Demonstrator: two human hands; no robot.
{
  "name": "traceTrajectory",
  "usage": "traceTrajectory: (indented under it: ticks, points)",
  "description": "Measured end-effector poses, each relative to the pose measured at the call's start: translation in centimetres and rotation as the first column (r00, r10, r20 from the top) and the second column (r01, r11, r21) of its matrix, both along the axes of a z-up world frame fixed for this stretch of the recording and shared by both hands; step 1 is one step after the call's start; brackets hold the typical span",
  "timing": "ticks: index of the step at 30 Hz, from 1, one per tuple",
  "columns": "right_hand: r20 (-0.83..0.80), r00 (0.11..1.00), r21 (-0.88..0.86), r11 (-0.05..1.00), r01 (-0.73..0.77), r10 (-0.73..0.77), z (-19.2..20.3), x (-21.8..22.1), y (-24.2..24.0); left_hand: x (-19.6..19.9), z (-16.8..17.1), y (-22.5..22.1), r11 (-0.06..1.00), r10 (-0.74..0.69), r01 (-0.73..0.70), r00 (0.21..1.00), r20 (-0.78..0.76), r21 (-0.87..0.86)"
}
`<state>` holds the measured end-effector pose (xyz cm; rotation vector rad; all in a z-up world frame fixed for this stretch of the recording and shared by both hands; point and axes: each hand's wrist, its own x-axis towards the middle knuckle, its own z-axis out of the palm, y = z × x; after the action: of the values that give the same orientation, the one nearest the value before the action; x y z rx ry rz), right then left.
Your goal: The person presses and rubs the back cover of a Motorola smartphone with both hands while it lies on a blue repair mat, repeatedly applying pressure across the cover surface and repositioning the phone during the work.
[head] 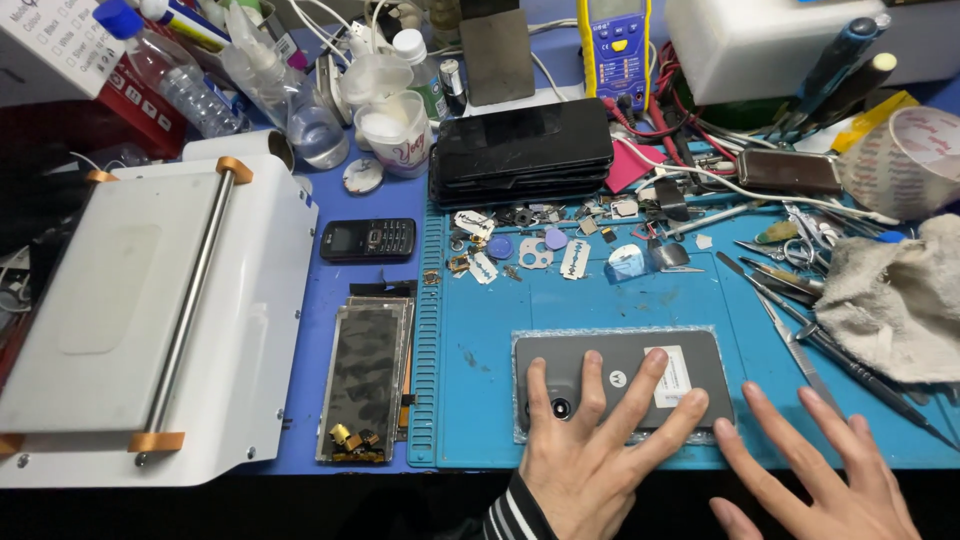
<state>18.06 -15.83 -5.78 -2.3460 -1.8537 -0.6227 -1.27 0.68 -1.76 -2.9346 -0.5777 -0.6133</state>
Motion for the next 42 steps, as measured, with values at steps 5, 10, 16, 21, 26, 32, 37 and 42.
traceTrajectory:
  ticks: [5, 10, 16, 21, 26, 32, 37, 42]
  points:
    - [-0.015, 0.974, 0.022, 0.974, -0.226, 0.226, 4.5, 1.8, 1.2, -0.6, 1.9, 0.5, 1.0, -0.022, 0.021, 0.999, -0.033, -0.011]
    - [-0.096, 0.857, 0.037, 0.862, -0.506, 0.507, 8.6, 4.4, 3.6, -0.8, 5.5, 2.3, 0.988, -0.111, 0.096, 0.987, -0.116, -0.124]
    - [-0.258, 0.711, -0.096, 0.715, -0.693, 0.654, 8.7, 7.2, 3.8, -0.7, 6.5, 4.7, 0.97, -0.242, 0.237, 0.912, -0.331, -0.057]
    - [-0.277, 0.683, -0.146, 0.673, -0.725, 0.675, 8.8, 8.4, 4.7, -1.6, 7.8, 5.8, 0.957, -0.285, 0.289, 0.918, -0.275, -0.024]
    - [-0.283, 0.702, -0.175, 0.684, -0.708, 0.654, 8.5, 8.5, 4.4, -1.5, 7.7, 4.8, 0.967, -0.253, 0.239, 0.94, -0.23, -0.087]
    - [-0.361, 0.68, -0.194, 0.662, -0.724, 0.638, 8.4, 8.2, 5.2, -1.1, 7.7, 4.4, 0.97, -0.217, 0.181, 0.947, -0.235, -0.164]
    - [-0.247, 0.598, -0.149, 0.58, -0.801, 0.763, 8.1, 7.6, 7.1, 0.2, 8.0, 4.4, 0.965, -0.234, 0.181, 0.921, -0.31, -0.19]
    - [-0.391, 0.711, -0.243, 0.679, -0.693, 0.585, 9.0, 9.0, 4.5, 0.7, 8.0, 4.6, 0.962, -0.23, 0.177, 0.935, -0.271, -0.209]
